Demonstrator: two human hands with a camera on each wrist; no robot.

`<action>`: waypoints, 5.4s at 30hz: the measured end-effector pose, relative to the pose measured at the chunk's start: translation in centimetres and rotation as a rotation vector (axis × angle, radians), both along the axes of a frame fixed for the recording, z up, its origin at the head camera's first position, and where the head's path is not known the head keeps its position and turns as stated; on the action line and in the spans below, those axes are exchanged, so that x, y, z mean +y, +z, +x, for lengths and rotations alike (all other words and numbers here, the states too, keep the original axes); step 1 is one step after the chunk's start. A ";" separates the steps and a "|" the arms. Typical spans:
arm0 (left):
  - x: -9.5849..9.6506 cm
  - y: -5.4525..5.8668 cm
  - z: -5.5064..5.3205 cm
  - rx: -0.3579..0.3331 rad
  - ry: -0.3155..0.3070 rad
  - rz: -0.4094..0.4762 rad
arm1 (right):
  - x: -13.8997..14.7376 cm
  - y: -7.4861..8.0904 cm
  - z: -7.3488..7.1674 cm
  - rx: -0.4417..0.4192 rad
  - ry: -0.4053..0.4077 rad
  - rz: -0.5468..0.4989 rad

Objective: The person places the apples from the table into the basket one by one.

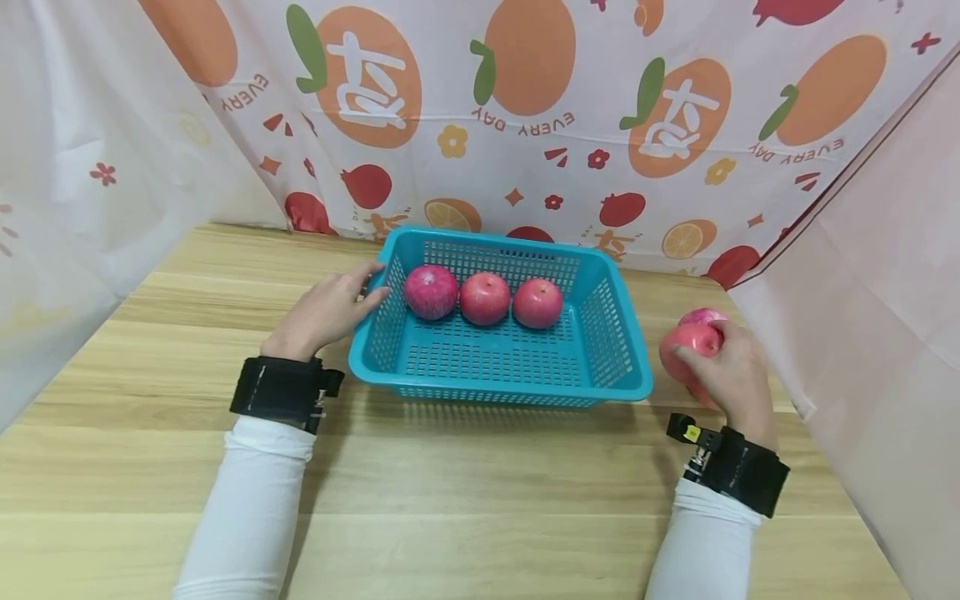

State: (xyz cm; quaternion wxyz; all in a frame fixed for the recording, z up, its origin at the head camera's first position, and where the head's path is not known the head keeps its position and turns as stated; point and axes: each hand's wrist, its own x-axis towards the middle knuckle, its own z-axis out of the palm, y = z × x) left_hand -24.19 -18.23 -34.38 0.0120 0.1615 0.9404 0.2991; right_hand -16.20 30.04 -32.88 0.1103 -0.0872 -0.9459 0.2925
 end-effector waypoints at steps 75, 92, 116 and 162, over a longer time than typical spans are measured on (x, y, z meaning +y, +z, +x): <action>0.1 -0.1 0.2 -0.006 0.004 0.016 | -10.0 7.6 -2.2 0.090 0.365 0.092; 0.0 -0.1 0.3 -0.007 0.013 0.007 | -11.5 7.0 -3.0 0.047 0.443 0.127; 0.1 -0.1 0.1 0.010 0.011 0.010 | -14.5 6.6 -3.8 0.039 0.542 0.062; 0.1 0.0 0.2 -0.018 0.016 0.000 | -20.6 6.8 -5.2 -0.063 0.751 0.138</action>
